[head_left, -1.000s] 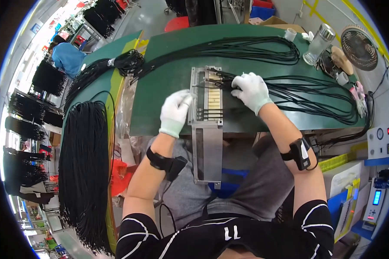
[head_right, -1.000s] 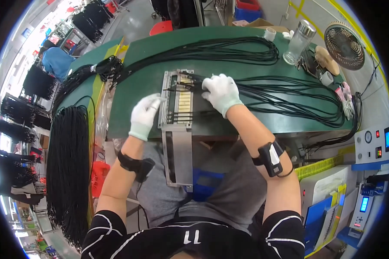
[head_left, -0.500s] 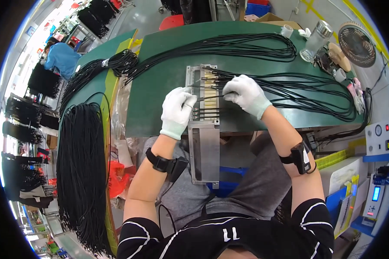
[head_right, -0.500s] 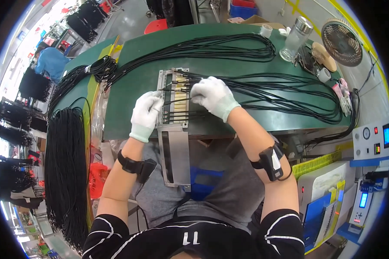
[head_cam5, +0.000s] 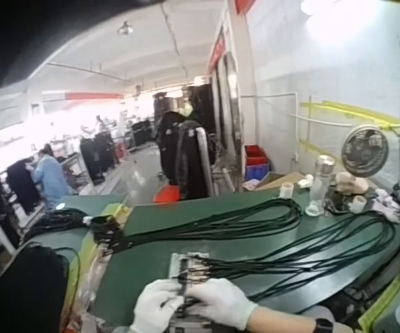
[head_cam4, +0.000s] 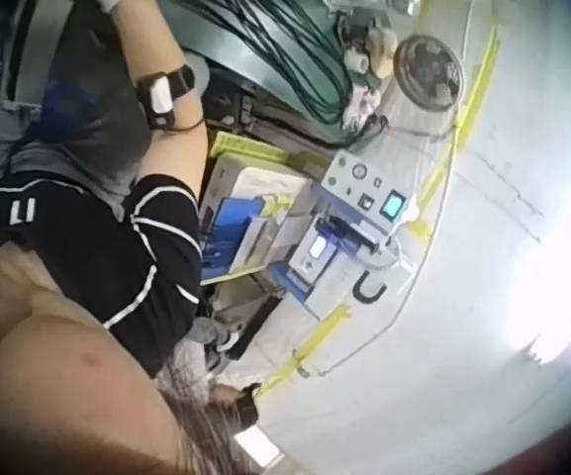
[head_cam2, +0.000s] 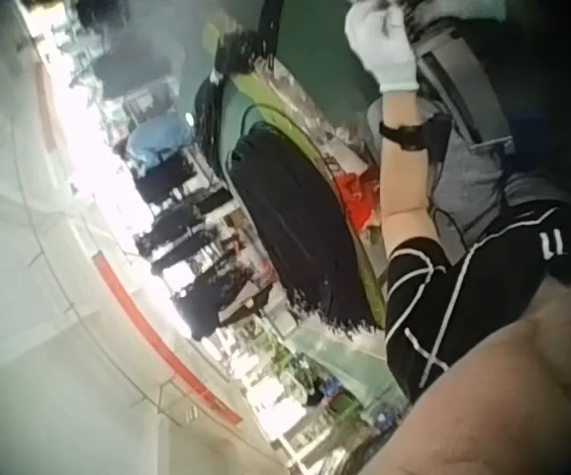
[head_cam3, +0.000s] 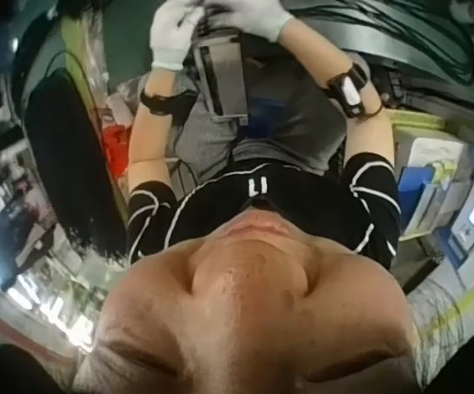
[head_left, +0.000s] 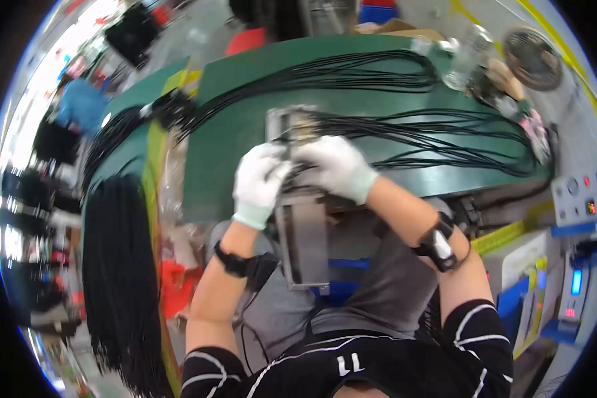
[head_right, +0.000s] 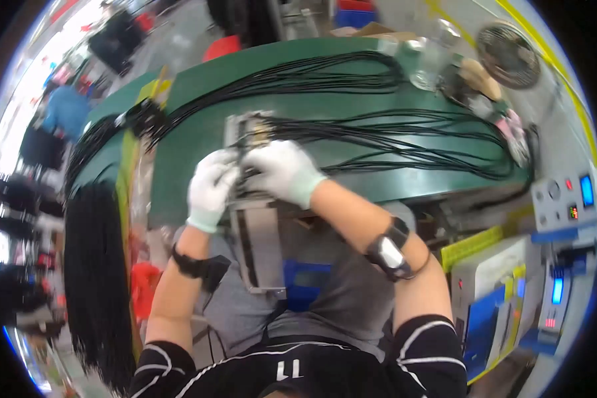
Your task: Arrange wires into a connector jig and process them at a factory workbench.
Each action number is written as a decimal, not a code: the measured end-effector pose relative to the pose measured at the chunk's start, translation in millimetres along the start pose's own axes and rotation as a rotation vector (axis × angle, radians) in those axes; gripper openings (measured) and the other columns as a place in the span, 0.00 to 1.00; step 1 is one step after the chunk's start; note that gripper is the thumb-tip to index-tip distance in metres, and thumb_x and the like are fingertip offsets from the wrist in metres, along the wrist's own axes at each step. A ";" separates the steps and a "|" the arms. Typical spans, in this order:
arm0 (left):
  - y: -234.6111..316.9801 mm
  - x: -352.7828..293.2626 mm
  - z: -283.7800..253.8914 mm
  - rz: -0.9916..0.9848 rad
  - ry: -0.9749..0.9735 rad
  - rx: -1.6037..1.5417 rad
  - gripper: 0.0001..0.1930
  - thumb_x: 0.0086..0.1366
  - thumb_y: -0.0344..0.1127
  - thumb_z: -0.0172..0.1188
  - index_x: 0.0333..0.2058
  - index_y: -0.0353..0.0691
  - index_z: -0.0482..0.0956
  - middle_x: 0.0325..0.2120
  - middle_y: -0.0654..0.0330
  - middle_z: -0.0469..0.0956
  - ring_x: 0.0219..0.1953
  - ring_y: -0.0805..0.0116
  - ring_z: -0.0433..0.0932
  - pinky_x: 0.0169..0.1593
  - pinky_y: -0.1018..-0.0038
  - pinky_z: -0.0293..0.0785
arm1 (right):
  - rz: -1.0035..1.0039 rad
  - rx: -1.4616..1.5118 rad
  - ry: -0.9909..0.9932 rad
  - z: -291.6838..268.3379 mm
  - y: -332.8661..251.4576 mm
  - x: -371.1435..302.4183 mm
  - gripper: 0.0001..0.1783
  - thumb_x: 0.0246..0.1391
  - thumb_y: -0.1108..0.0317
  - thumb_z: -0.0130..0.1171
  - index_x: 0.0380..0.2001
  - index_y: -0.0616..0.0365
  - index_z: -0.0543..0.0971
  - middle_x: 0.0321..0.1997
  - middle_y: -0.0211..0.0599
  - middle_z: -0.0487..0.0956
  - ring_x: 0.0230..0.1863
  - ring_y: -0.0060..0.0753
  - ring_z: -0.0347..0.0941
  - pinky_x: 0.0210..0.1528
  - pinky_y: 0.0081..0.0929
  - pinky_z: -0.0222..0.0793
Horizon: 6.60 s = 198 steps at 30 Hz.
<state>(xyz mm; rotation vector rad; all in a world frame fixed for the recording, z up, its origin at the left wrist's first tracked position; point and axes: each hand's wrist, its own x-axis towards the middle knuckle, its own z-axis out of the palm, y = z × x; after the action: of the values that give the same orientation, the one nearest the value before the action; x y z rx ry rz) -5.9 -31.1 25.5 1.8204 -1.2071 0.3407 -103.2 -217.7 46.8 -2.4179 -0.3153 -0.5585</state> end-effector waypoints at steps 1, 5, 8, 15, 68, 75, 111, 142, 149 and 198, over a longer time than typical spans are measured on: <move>2.0 -1.6 -4.3 -0.013 -0.005 0.011 0.06 0.56 0.28 0.67 0.31 0.34 0.81 0.41 0.50 0.82 0.48 0.50 0.78 0.53 0.61 0.73 | -0.015 -0.104 -0.028 9.8 -11.1 8.6 0.09 0.45 0.60 0.66 0.27 0.52 0.81 0.26 0.40 0.80 0.32 0.52 0.78 0.35 0.44 0.73; -4.6 -10.2 -0.4 -0.151 -0.039 -0.123 0.08 0.60 0.24 0.63 0.39 0.31 0.81 0.45 0.50 0.80 0.52 0.54 0.76 0.58 0.64 0.70 | -0.011 -0.204 -0.001 20.6 -3.6 3.6 0.10 0.43 0.57 0.65 0.20 0.50 0.79 0.22 0.38 0.78 0.29 0.46 0.78 0.34 0.43 0.72; -0.5 -5.6 -2.9 -0.070 -0.121 -0.086 0.08 0.62 0.24 0.61 0.40 0.29 0.81 0.48 0.49 0.78 0.53 0.56 0.76 0.59 0.65 0.69 | -0.034 -0.270 0.025 14.7 -1.7 2.7 0.11 0.42 0.53 0.64 0.19 0.46 0.81 0.21 0.34 0.80 0.29 0.42 0.80 0.34 0.40 0.73; -9.1 -8.2 0.3 -0.324 -0.151 -0.295 0.12 0.70 0.30 0.55 0.46 0.25 0.78 0.50 0.50 0.77 0.52 0.64 0.75 0.57 0.71 0.69 | -0.018 -0.478 -0.025 34.5 5.7 7.0 0.13 0.46 0.50 0.62 0.19 0.44 0.81 0.23 0.28 0.81 0.35 0.39 0.81 0.37 0.37 0.71; -38.6 -19.0 -4.7 -0.607 -0.111 -0.061 0.15 0.69 0.44 0.55 0.43 0.40 0.84 0.43 0.52 0.82 0.46 0.56 0.80 0.53 0.68 0.74 | 0.121 -0.347 -0.113 -12.9 26.0 -13.2 0.08 0.52 0.60 0.63 0.28 0.51 0.81 0.26 0.33 0.80 0.35 0.43 0.75 0.40 0.40 0.71; -28.2 -15.3 -9.1 -0.555 -0.231 -0.029 0.14 0.70 0.39 0.54 0.48 0.42 0.82 0.50 0.49 0.79 0.54 0.58 0.76 0.60 0.70 0.68 | 0.095 -0.388 -0.124 -7.8 24.1 -12.9 0.08 0.52 0.59 0.63 0.29 0.50 0.81 0.26 0.31 0.80 0.36 0.41 0.75 0.40 0.38 0.70; -4.6 5.2 9.3 -0.088 -0.088 -0.039 0.05 0.57 0.27 0.67 0.29 0.32 0.79 0.46 0.49 0.80 0.53 0.51 0.75 0.58 0.62 0.69 | 0.043 -0.124 -0.039 -6.4 17.1 6.6 0.09 0.45 0.54 0.63 0.23 0.46 0.82 0.26 0.38 0.80 0.33 0.48 0.78 0.38 0.46 0.72; 7.3 1.4 2.1 -0.228 -0.134 -0.083 0.09 0.65 0.35 0.61 0.30 0.35 0.83 0.49 0.51 0.79 0.56 0.57 0.73 0.58 0.66 0.69 | -0.143 -0.345 0.109 11.1 6.4 -7.3 0.08 0.42 0.61 0.66 0.27 0.45 0.79 0.26 0.26 0.78 0.35 0.34 0.75 0.37 0.36 0.66; -0.8 3.8 -5.2 -0.287 -0.094 -0.122 0.11 0.65 0.37 0.62 0.34 0.33 0.83 0.48 0.51 0.79 0.52 0.58 0.75 0.55 0.66 0.71 | -0.099 -0.357 0.035 -5.5 10.7 -2.1 0.06 0.45 0.59 0.66 0.28 0.44 0.81 0.28 0.25 0.80 0.36 0.34 0.76 0.39 0.35 0.67; -45.3 -1.3 -9.9 -0.337 -0.119 0.100 0.14 0.66 0.36 0.63 0.39 0.26 0.80 0.45 0.52 0.79 0.45 0.66 0.77 0.51 0.72 0.71 | 0.173 -0.221 -0.067 -5.6 36.0 -7.5 0.09 0.42 0.55 0.69 0.29 0.39 0.87 0.29 0.27 0.83 0.40 0.37 0.78 0.42 0.39 0.71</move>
<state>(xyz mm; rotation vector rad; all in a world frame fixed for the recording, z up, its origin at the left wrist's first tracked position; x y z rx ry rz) 34.0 -17.0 6.3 2.1144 -0.9517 0.1039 -98.9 -249.7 28.4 -2.6486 -0.0724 -0.4560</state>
